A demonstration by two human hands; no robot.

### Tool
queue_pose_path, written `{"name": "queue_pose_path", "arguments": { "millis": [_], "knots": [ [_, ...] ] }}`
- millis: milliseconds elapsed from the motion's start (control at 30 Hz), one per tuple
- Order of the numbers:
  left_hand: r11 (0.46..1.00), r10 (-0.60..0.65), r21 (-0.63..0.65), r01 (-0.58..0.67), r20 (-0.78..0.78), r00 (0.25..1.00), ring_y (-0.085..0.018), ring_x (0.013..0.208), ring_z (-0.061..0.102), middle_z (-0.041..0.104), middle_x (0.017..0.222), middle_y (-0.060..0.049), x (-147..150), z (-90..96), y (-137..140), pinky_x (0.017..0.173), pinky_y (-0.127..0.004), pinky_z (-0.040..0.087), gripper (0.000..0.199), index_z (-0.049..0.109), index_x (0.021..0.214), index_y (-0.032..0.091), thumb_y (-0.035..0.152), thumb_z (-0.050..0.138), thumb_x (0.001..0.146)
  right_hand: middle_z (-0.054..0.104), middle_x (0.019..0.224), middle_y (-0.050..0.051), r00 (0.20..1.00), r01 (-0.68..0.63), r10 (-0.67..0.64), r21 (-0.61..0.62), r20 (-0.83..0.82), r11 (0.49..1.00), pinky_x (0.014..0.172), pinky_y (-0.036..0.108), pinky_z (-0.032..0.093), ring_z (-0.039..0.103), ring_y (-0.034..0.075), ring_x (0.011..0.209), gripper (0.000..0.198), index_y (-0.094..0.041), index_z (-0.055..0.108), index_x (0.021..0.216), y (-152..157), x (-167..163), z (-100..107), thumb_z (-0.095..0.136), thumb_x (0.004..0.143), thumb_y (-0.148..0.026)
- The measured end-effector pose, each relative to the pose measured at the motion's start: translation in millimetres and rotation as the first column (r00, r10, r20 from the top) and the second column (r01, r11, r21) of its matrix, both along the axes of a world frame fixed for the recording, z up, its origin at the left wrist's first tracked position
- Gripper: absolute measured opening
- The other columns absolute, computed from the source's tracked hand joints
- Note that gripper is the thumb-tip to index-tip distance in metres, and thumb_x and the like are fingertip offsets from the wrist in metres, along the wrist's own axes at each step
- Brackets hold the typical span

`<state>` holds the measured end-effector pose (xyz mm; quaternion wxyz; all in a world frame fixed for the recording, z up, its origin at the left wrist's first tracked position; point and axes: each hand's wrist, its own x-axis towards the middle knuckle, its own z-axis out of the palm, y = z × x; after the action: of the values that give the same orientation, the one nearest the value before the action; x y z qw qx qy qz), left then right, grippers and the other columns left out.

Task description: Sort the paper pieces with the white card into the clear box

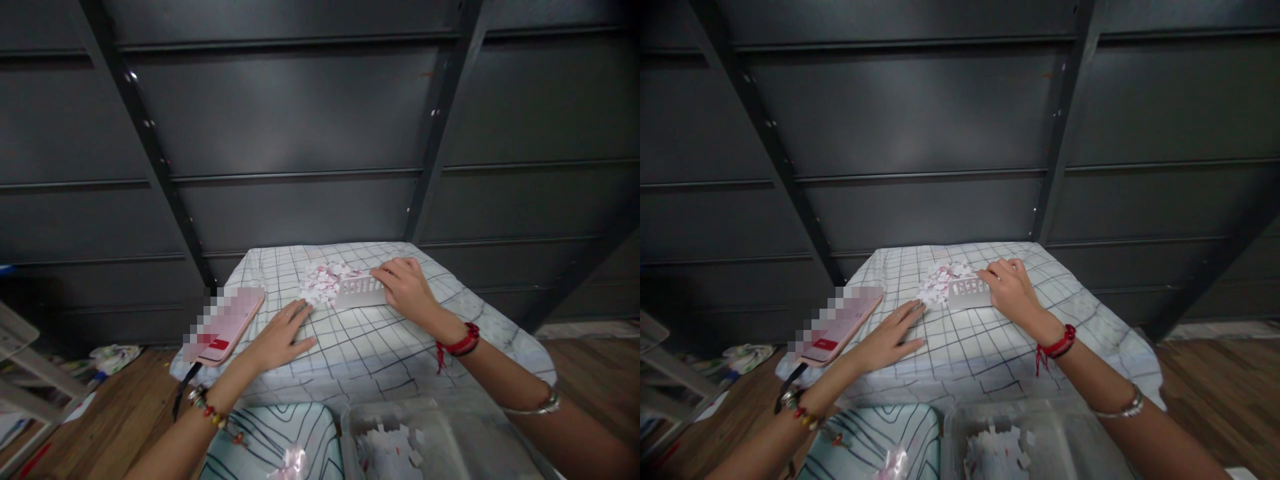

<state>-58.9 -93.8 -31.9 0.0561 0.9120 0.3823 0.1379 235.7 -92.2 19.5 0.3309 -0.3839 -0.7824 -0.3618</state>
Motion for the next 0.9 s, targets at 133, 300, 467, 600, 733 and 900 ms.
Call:
{"name": "queue_pose_path", "arguments": {
  "millis": [133,300,467,600,733,900],
  "knots": [
    [1.0,0.0,0.008,0.0,0.004,1.0,-0.029,0.134,0.025,0.027,0.146,-0.016,0.1,0.1,-0.2,0.107,-0.045,0.027,0.06,0.028,0.139,0.017,0.049,0.044,0.091,0.059,0.077,0.005,1.0,0.007,-0.007,0.008,-0.007,1.0,0.072,0.034,0.029,0.045,0.018,0.075,0.031,-0.016,0.061,0.091,-1.1,0.0,0.6,0.042,0.072,0.0],
    [1.0,0.012,0.002,-0.012,-0.01,1.0,-0.028,0.134,0.024,0.027,0.146,-0.017,0.1,0.7,-1.3,0.108,-0.043,0.026,0.061,0.029,0.139,0.015,0.049,0.044,0.09,0.059,0.075,0.005,1.0,-0.018,0.018,-0.018,0.018,1.0,0.071,0.033,0.029,0.045,0.018,0.075,0.03,-0.015,0.061,0.09,-3.2,-2.8,-1.3,0.043,0.072,0.001],
    [1.0,0.01,0.002,-0.01,-0.016,1.0,-0.029,0.134,0.025,0.027,0.145,-0.018,0.8,0.9,-1.3,0.108,-0.043,0.026,0.061,0.03,0.138,0.013,0.047,0.045,0.09,0.058,0.076,0.004,0.998,-0.061,0.061,-0.007,-0.001,0.998,0.071,0.033,0.03,0.045,0.018,0.075,0.03,-0.016,0.06,0.092,-9.5,-0.4,0.9,0.043,0.073,-0.001],
    [1.0,0.004,0.01,-0.003,-0.004,1.0,-0.03,0.133,0.027,0.028,0.145,-0.017,0.5,0.8,-0.8,0.106,-0.044,0.028,0.06,0.029,0.138,0.015,0.047,0.045,0.091,0.058,0.076,0.004,0.999,-0.042,0.042,-0.014,-0.025,0.999,0.073,0.034,0.03,0.045,0.018,0.075,0.029,-0.017,0.06,0.092,-9.6,2.0,0.7,0.042,0.075,-0.002],
    [1.0,-0.01,0.02,0.01,-0.009,1.0,-0.03,0.133,0.027,0.028,0.145,-0.017,-0.1,0.9,-0.8,0.106,-0.045,0.027,0.057,0.032,0.137,0.017,0.048,0.043,0.091,0.058,0.076,0.004,0.998,-0.061,0.062,-0.056,0.003,0.997,0.072,0.034,0.03,0.046,0.018,0.075,0.03,-0.017,0.06,0.094,-11.1,4.6,-1.7,0.041,0.075,-0.002],
    [1.0,-0.009,0.029,0.01,-0.003,1.0,-0.03,0.133,0.028,0.028,0.145,-0.015,-1.2,-0.6,-0.1,0.107,-0.044,0.027,0.057,0.033,0.137,0.018,0.049,0.043,0.091,0.058,0.074,0.004,0.996,-0.089,0.088,-0.026,-0.033,0.996,0.072,0.034,0.031,0.047,0.017,0.073,0.028,-0.017,0.06,0.09,-16.0,3.0,1.7,0.041,0.074,-0.002]
  ]
}}
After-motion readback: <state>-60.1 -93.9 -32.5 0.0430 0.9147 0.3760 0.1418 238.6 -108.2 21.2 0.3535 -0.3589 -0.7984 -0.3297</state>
